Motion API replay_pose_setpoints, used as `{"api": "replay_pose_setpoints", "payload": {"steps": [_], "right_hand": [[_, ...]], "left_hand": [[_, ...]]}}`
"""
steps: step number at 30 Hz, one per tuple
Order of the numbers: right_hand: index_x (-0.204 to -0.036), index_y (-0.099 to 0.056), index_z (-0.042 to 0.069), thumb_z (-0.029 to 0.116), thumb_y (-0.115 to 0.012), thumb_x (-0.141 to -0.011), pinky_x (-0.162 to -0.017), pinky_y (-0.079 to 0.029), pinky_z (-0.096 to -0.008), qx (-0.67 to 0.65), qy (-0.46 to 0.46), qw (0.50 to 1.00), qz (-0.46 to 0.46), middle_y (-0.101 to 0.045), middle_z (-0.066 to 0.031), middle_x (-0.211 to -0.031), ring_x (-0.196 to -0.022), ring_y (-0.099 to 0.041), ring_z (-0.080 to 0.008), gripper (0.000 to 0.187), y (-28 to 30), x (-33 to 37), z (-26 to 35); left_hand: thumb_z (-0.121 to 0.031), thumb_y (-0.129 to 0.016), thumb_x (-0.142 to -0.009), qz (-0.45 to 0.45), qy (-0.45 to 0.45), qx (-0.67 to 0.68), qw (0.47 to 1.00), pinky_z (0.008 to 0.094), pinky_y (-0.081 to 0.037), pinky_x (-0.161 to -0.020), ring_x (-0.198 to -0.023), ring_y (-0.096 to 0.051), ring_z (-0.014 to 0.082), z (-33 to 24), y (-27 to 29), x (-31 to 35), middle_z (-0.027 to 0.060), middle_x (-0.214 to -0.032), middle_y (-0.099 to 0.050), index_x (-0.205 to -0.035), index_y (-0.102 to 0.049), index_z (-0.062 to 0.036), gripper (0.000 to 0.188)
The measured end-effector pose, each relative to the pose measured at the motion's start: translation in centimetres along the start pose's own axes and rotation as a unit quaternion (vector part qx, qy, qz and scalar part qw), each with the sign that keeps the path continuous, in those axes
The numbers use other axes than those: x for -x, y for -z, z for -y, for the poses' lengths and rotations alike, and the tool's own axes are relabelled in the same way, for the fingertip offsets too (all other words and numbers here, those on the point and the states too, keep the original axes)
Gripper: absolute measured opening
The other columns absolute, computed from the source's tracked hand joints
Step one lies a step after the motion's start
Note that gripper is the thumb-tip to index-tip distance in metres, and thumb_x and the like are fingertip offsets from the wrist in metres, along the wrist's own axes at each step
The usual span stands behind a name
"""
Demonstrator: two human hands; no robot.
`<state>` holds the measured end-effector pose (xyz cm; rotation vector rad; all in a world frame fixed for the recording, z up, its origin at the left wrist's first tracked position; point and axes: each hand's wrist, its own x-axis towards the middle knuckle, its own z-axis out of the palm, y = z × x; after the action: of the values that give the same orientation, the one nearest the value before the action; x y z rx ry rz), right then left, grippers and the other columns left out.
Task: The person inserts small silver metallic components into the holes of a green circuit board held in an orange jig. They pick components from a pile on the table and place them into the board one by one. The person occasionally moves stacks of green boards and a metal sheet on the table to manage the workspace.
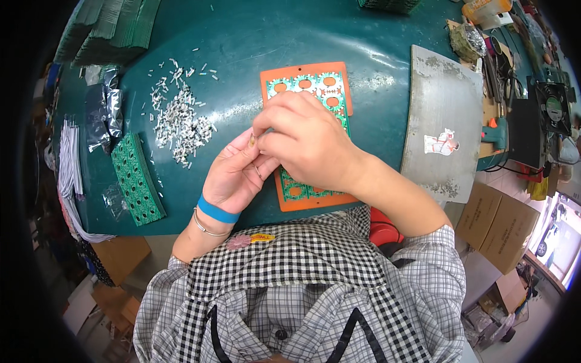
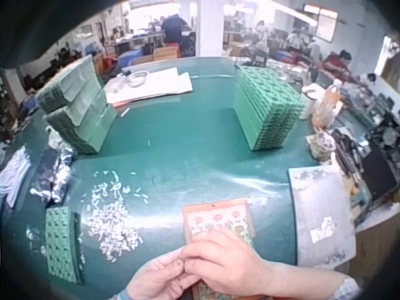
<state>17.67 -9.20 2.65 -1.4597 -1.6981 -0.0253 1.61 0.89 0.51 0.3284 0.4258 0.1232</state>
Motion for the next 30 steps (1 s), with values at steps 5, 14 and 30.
{"api": "replay_pose_setpoints", "payload": {"steps": [5,14,30], "right_hand": [[-0.077,-0.061,0.006,0.003,-0.074,-0.066,-0.079,-0.048,-0.0382,-0.09,-0.123,0.988,0.022,-0.062,-0.0064,-0.093,-0.092,-0.059,-0.0255,0.017,1.9,0.3,0.2],[-0.079,-0.064,0.005,0.001,-0.074,-0.069,-0.075,-0.049,-0.036,-0.093,-0.102,0.99,0.021,-0.062,-0.0053,-0.091,-0.086,-0.06,-0.0242,0.015,1.8,0.8,0.9],[-0.078,-0.061,0.003,0.003,-0.072,-0.075,-0.08,-0.047,-0.0363,0.001,-0.263,0.963,0.063,-0.059,-0.0055,-0.095,-0.094,-0.055,-0.0267,0.012,3.5,3.9,-3.1]], "left_hand": [[-0.013,-0.059,-0.099,0.009,-0.042,-0.161,0.986,0.0227,-0.049,-0.068,-0.082,-0.061,0.011,0.0,0.4,0.3,0.0105,-0.105,-0.068,-0.123,-0.058,0.0013,0.028],[-0.016,-0.059,-0.099,0.0,0.005,-0.18,0.984,0.0181,-0.032,-0.052,-0.058,-0.042,0.0048,0.0,-0.1,0.8,0.0029,-0.082,-0.062,-0.106,-0.061,-0.0023,0.015],[0.017,-0.038,-0.095,-0.045,-0.151,0.162,0.974,0.0384,-0.04,-0.117,-0.137,-0.042,0.0329,-5.7,4.8,1.7,0.0215,-0.141,-0.046,-0.13,-0.046,0.0062,0.038]]}}
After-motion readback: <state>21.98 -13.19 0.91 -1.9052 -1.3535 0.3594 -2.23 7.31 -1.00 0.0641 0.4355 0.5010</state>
